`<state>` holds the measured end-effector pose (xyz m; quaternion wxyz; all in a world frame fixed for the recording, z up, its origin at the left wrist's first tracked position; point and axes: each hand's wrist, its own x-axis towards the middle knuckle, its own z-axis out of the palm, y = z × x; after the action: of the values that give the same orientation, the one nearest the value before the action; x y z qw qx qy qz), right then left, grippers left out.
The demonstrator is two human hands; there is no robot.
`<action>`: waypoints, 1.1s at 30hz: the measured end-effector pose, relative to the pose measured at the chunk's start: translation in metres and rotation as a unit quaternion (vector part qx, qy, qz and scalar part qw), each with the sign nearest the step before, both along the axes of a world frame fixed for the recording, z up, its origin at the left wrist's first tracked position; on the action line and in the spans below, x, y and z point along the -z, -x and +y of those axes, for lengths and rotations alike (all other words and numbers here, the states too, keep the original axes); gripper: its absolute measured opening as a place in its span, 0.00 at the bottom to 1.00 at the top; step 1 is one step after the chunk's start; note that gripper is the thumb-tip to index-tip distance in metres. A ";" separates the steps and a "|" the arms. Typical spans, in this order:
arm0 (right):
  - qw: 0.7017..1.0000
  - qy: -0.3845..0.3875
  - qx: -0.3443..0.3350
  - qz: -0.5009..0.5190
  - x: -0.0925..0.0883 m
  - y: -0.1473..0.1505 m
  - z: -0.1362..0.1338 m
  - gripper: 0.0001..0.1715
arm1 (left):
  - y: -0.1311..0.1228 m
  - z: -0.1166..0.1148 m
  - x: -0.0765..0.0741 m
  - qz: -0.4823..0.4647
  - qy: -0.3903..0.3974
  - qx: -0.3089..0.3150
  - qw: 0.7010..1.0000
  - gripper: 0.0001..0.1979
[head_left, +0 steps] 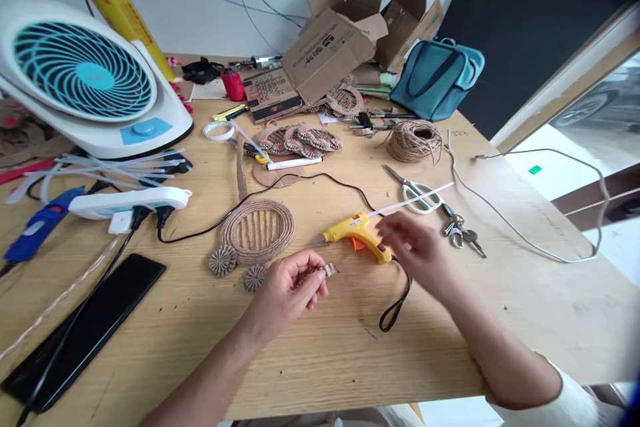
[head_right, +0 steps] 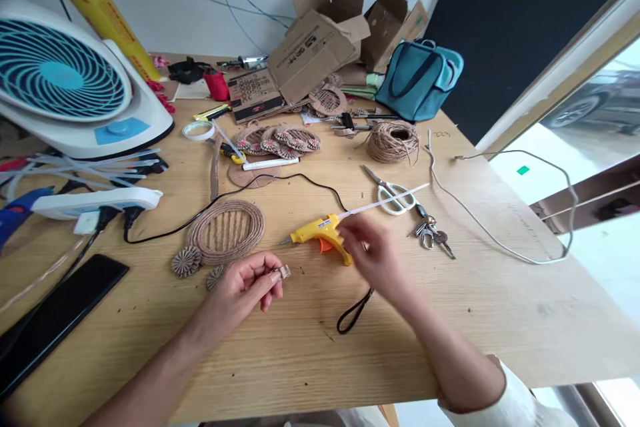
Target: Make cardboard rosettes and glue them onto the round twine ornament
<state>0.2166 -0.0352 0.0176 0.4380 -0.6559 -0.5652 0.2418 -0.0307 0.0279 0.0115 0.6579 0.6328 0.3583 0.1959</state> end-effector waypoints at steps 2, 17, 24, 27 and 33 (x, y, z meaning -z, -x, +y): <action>0.975 -0.015 0.130 -0.178 -0.005 -0.048 0.005 0.11 | 0.002 0.001 0.000 -0.008 0.003 -0.006 1.000 0.08; 0.860 0.158 0.073 -0.480 0.001 -0.149 0.051 0.16 | 0.008 0.007 0.002 -0.021 0.017 -0.029 0.999 0.09; 0.846 0.201 0.084 -0.487 -0.002 -0.146 0.055 0.15 | 0.009 0.009 -0.002 -0.018 0.019 -0.038 0.999 0.10; 0.850 0.216 0.060 -0.476 0.002 -0.144 0.045 0.14 | 0.009 0.009 -0.001 -0.028 0.020 -0.032 0.999 0.10; 0.853 0.238 0.067 -0.460 0.007 -0.137 0.050 0.13 | 0.009 0.009 -0.002 -0.020 0.021 -0.033 0.999 0.10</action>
<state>0.3532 0.0144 0.0105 -0.0265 -0.8126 -0.5821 0.0096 -0.0397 0.0368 0.0131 0.6711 0.6027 0.3700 0.2223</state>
